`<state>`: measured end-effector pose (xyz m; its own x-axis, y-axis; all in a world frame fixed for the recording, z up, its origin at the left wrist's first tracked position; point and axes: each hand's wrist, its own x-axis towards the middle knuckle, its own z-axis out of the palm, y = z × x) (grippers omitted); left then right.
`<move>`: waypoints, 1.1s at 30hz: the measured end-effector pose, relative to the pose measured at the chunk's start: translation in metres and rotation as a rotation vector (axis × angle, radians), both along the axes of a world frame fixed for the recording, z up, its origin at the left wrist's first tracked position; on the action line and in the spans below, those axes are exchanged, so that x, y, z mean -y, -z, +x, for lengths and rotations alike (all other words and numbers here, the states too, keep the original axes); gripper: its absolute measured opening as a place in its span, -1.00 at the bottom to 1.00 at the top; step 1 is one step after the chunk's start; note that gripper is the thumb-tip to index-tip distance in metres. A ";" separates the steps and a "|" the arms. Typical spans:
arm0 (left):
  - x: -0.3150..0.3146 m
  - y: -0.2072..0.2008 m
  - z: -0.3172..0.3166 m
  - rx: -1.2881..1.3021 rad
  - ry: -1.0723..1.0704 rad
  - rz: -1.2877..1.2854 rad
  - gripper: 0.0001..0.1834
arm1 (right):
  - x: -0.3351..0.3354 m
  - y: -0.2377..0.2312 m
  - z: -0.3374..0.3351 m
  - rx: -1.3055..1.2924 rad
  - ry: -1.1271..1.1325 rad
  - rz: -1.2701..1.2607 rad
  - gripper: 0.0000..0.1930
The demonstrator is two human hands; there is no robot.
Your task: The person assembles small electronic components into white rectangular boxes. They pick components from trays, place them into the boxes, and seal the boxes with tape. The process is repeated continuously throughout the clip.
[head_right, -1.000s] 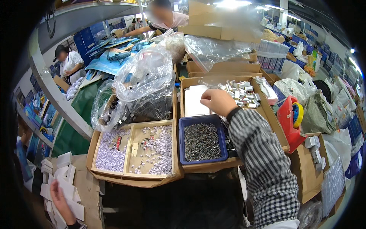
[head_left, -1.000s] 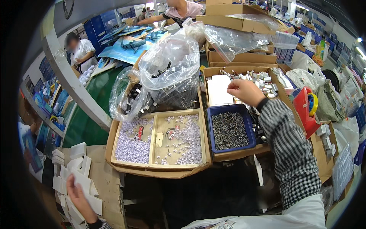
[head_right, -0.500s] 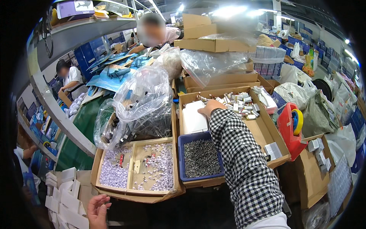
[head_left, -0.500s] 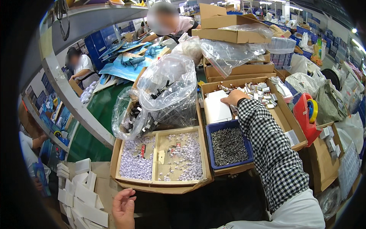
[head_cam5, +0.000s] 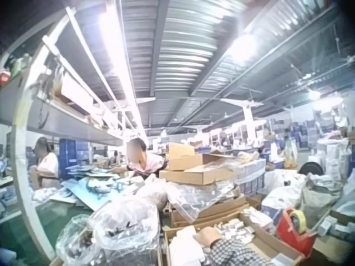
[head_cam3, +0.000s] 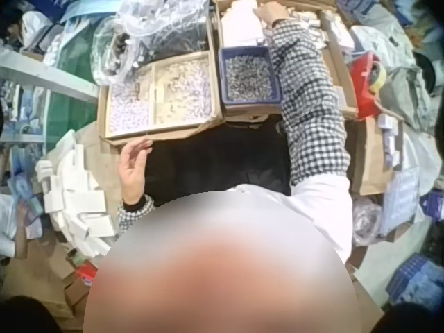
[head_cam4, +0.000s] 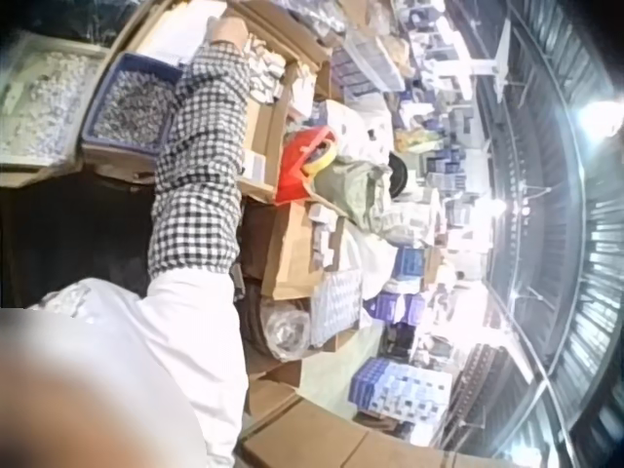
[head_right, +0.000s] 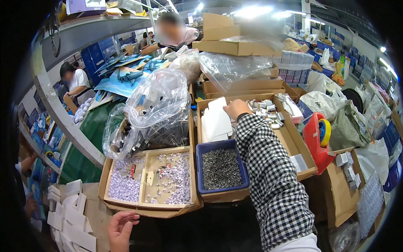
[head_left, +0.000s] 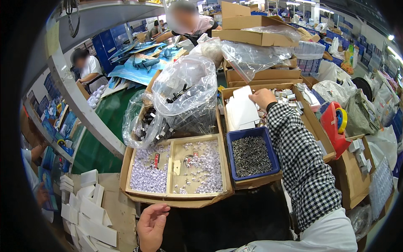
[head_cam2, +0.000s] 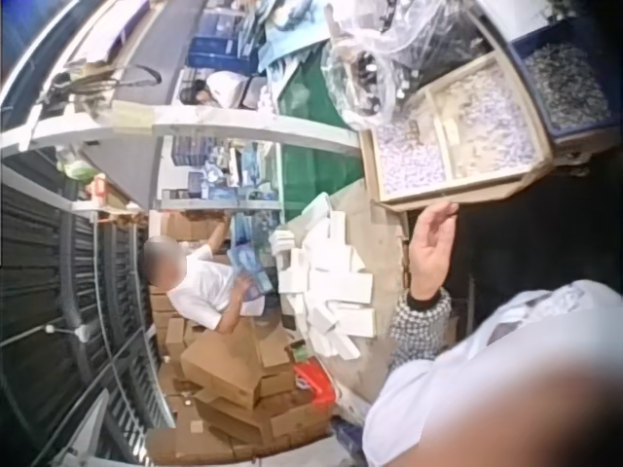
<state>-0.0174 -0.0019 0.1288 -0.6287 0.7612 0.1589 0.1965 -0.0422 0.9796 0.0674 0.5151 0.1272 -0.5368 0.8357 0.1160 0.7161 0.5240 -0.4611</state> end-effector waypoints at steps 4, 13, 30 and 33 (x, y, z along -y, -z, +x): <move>-0.014 0.000 0.008 0.062 0.051 0.034 -0.72 | 0.018 -0.032 0.014 -0.426 -0.026 0.135 -0.57; -0.062 0.017 0.019 0.423 0.505 0.390 -0.41 | 0.199 -0.077 0.095 -0.607 -0.476 -0.620 -0.72; -0.046 0.071 0.086 -0.457 0.491 -0.232 0.15 | 0.323 0.014 0.177 -0.523 -0.419 -1.056 -0.52; -0.045 0.072 0.093 -0.493 0.428 -0.288 0.11 | 0.333 0.018 0.177 -0.546 -0.352 -1.009 -0.54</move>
